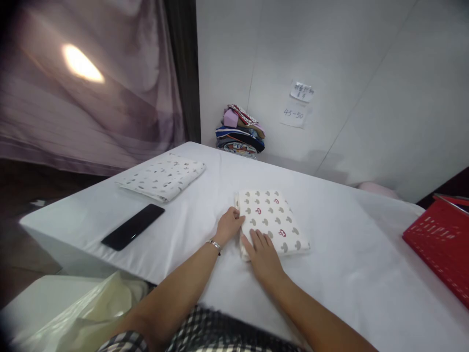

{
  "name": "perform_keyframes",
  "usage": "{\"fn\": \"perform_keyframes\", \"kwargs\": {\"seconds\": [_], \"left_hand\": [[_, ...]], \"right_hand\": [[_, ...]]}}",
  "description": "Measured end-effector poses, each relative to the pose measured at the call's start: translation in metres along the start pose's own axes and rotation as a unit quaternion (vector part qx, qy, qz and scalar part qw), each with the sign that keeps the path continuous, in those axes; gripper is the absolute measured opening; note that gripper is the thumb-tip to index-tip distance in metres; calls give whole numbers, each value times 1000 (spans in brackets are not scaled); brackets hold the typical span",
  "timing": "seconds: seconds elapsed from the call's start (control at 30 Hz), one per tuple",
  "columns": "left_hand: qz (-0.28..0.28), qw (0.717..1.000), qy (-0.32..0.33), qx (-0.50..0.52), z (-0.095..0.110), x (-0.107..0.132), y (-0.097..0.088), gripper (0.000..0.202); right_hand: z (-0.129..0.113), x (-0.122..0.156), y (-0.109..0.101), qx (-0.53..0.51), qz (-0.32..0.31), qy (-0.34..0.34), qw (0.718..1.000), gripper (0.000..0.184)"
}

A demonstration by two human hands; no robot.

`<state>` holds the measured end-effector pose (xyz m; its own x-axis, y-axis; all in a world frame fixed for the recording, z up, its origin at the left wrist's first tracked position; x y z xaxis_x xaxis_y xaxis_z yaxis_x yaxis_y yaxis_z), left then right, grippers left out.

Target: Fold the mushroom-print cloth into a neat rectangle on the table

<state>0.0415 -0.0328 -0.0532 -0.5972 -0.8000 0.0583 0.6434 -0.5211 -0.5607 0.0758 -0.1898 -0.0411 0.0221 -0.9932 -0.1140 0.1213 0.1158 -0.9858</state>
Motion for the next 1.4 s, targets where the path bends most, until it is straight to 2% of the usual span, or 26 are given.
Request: {"fn": "perform_keyframes", "kwargs": {"seconds": [0.2, 0.3, 0.5, 0.63, 0.77, 0.83, 0.9, 0.93, 1.0, 1.1, 1.17, 1.23, 1.3, 1.4], "left_hand": [[5, 999, 9, 35, -3, -1, 0, 15], [21, 996, 11, 80, -8, -3, -3, 19], [51, 980, -5, 192, -21, -8, -12, 36], [67, 958, 2, 279, -25, -10, -17, 41], [94, 935, 43, 339, -20, -11, -33, 45], [73, 925, 57, 370, -15, -12, -37, 54], [13, 909, 59, 412, -10, -12, -35, 69], [-20, 901, 52, 430, -8, -11, -32, 77], [-67, 887, 35, 456, -8, -7, -26, 88], [-126, 874, 11, 469, -9, -2, -12, 87], [-164, 873, -2, 458, -8, -1, 1, 77], [-166, 880, -19, 444, -10, -3, 8, 68], [-139, 894, -41, 424, -16, -6, 9, 70], [-102, 921, -62, 371, -21, -8, 5, 74]], "right_hand": [[12, -3, -15, -72, 11, -1, 997, 65], [27, -6, -29, -136, 4, 31, 990, 59], [64, -14, -70, -299, 10, 111, 948, 54], [93, -11, -109, -448, 54, 156, 879, 50], [121, -6, -153, -597, 126, 163, 775, 55], [139, -6, -169, -643, 157, 162, 732, 53], [162, -6, -173, -664, 186, 172, 704, 45], [174, -7, -168, -672, 192, 181, 692, 42], [196, -9, -139, -693, 177, 209, 667, 39], [216, -7, -66, -708, 120, 271, 641, 39], [222, 2, -14, -690, 84, 325, 641, 42], [225, 16, 27, -655, 58, 384, 648, 53], [224, 28, 51, -637, 48, 413, 649, 72], [222, 36, 60, -609, 40, 418, 673, 89]]}}
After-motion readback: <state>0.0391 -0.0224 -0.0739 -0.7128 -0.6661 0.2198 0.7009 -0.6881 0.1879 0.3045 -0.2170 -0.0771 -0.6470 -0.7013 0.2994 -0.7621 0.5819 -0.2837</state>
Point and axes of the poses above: each hand's wrist, its own x-axis away from the middle knuckle, its own y-axis out of the palm, z = x × y, the point moved 10 cm from there along -x, towards the middle knuckle, and after that the axes turned 9 degrees about -z, right-handed, at the moved point
